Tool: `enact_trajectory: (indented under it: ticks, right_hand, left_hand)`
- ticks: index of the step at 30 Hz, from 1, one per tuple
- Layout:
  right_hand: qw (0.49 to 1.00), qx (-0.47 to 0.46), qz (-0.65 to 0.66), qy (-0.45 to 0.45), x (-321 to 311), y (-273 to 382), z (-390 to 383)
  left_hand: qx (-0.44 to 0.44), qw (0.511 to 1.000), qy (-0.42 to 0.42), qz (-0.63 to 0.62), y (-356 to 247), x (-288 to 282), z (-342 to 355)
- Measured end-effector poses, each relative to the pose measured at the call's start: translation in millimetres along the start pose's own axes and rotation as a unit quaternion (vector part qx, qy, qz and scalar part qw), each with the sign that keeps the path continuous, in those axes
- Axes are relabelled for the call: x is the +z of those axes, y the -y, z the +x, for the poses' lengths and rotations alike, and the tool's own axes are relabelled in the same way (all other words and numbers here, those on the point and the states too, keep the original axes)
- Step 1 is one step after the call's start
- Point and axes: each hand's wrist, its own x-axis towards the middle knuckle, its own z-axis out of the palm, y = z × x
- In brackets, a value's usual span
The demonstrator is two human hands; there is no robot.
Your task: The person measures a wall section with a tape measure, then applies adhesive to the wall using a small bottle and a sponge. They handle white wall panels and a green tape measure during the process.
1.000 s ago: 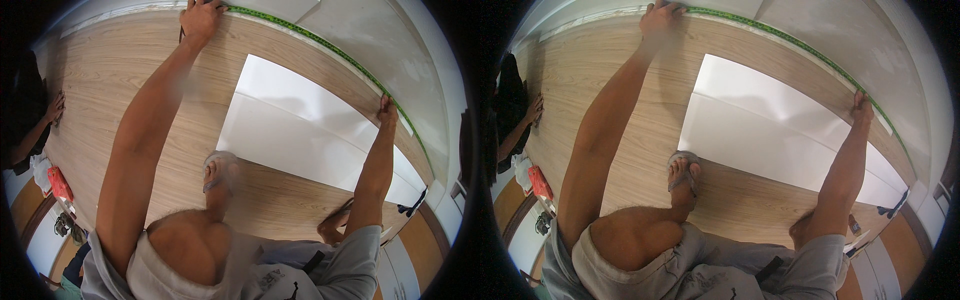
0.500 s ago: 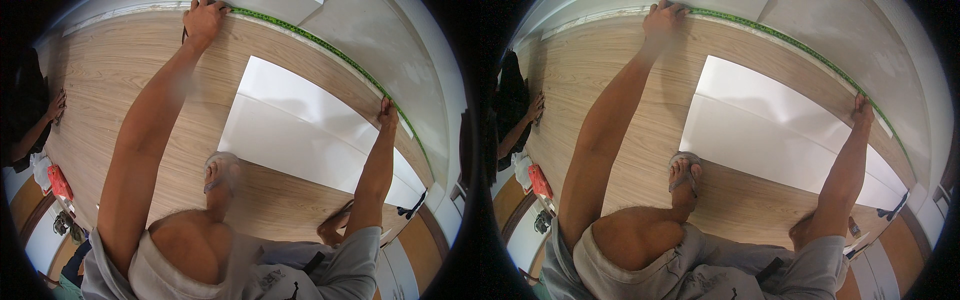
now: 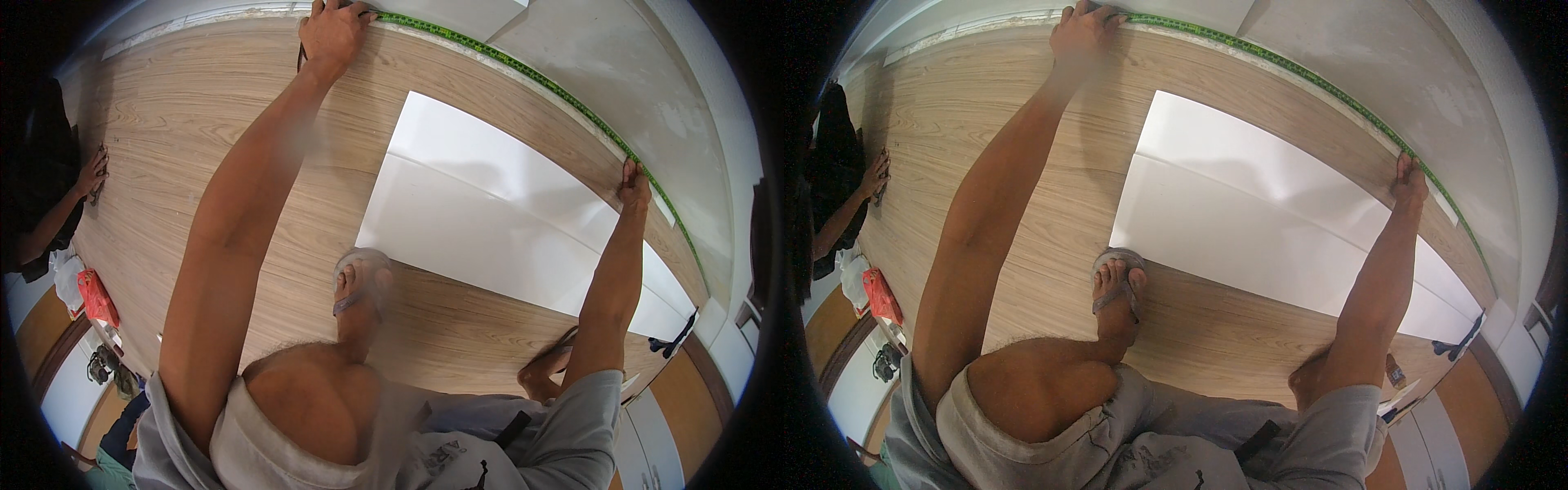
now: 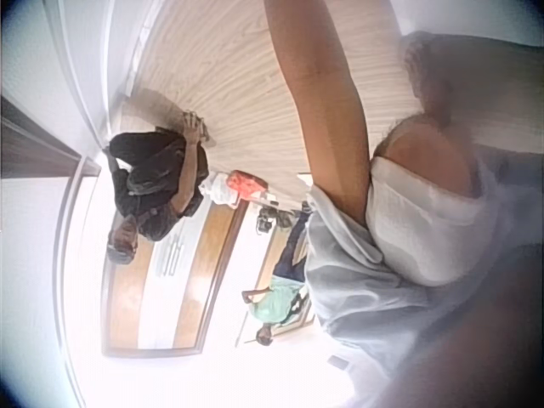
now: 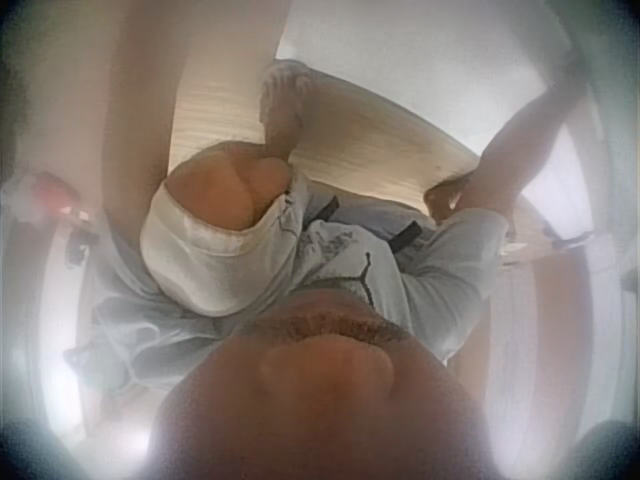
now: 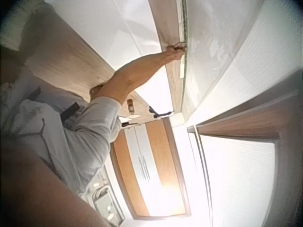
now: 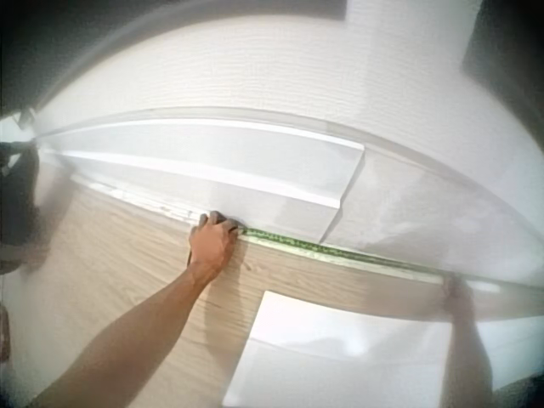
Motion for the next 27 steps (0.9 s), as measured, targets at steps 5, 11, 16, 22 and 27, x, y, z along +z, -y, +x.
enact_trajectory:
  ticks: [5,11,16,22,27]
  right_hand:
    - [1.000,0.000,0.007,-0.005,-1,-1,4]
    - [1.000,0.001,0.018,0.012,-5,-6,14]
    - [1.000,0.000,0.014,0.013,-5,-7,16]
    - [1.000,0.001,0.023,0.014,-2,-5,9]
    - [1.000,0.005,0.008,0.026,-4,-5,14]
  left_hand:
    - [-0.006,1.000,0.008,0.002,-1,0,0]
    - [0.001,1.000,-0.004,-0.016,1,2,1]
    - [0.001,1.000,-0.008,-0.009,2,4,0]
    - [-0.003,1.000,-0.004,-0.004,-1,-2,1]
    - [0.014,1.000,-0.020,-0.005,5,8,0]
